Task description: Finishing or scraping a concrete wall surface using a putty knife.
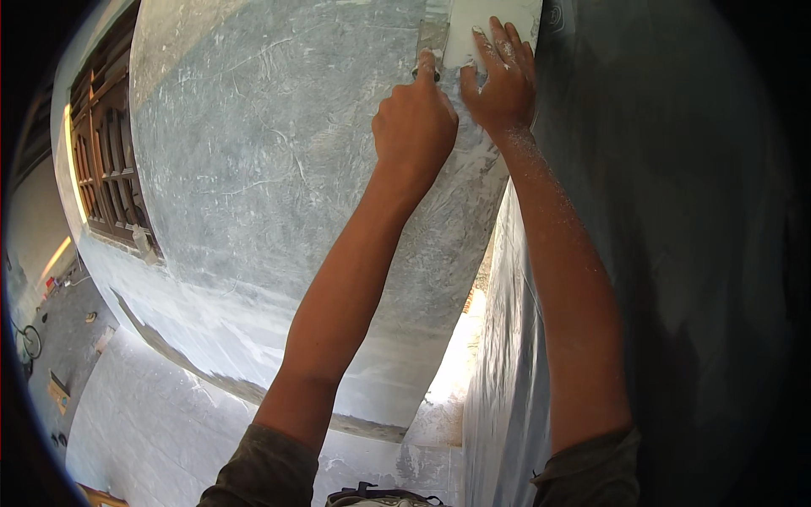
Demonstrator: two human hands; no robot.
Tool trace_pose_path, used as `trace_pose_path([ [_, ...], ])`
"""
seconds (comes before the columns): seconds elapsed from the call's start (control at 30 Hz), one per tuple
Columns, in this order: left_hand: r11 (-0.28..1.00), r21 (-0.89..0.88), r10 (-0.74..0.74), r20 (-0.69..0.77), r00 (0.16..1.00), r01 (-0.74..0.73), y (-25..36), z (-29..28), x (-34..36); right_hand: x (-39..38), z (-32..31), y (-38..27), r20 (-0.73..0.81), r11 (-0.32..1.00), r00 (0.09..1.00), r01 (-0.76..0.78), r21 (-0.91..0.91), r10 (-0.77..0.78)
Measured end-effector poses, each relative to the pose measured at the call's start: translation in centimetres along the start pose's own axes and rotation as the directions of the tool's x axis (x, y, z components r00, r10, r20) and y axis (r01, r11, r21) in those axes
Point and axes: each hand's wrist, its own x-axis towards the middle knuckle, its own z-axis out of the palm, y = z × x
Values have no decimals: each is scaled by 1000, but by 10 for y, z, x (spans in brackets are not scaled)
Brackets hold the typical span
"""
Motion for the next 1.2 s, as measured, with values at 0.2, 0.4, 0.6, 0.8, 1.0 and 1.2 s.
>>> trace_pose_path([
  [0.2, 999, -3, 38, -77, 996, -38, 4, 1, 21, 3, 2, -5, -10, 1000, 1000, -7, 9, 7],
  [0.4, 999, 30, -20, 23, 1000, 19, 3, 2, 1, -1, 0, -1, 8, 1000, 1000, -20, 2, 20],
  [0.6, 999, -8, 36, -55, 998, -36, 8, -2, 25, 2, 1, -7, 2, 999, 999, -40, 27, 40],
  [0.8, 999, 8, -37, 35, 999, 37, 3, 2, 2, 0, 1, -3, 5, 999, 999, -36, 17, 36],
  [1.0, 999, -15, 38, -67, 997, -39, 9, 1, 28, 2, 2, -5, 1, 999, 1000, -31, 12, 31],
  [1.2, 999, -3, -44, 32, 999, 44, 3, 0, 5, 0, 1, -4, 0, 999, 999, -34, 11, 34],
])
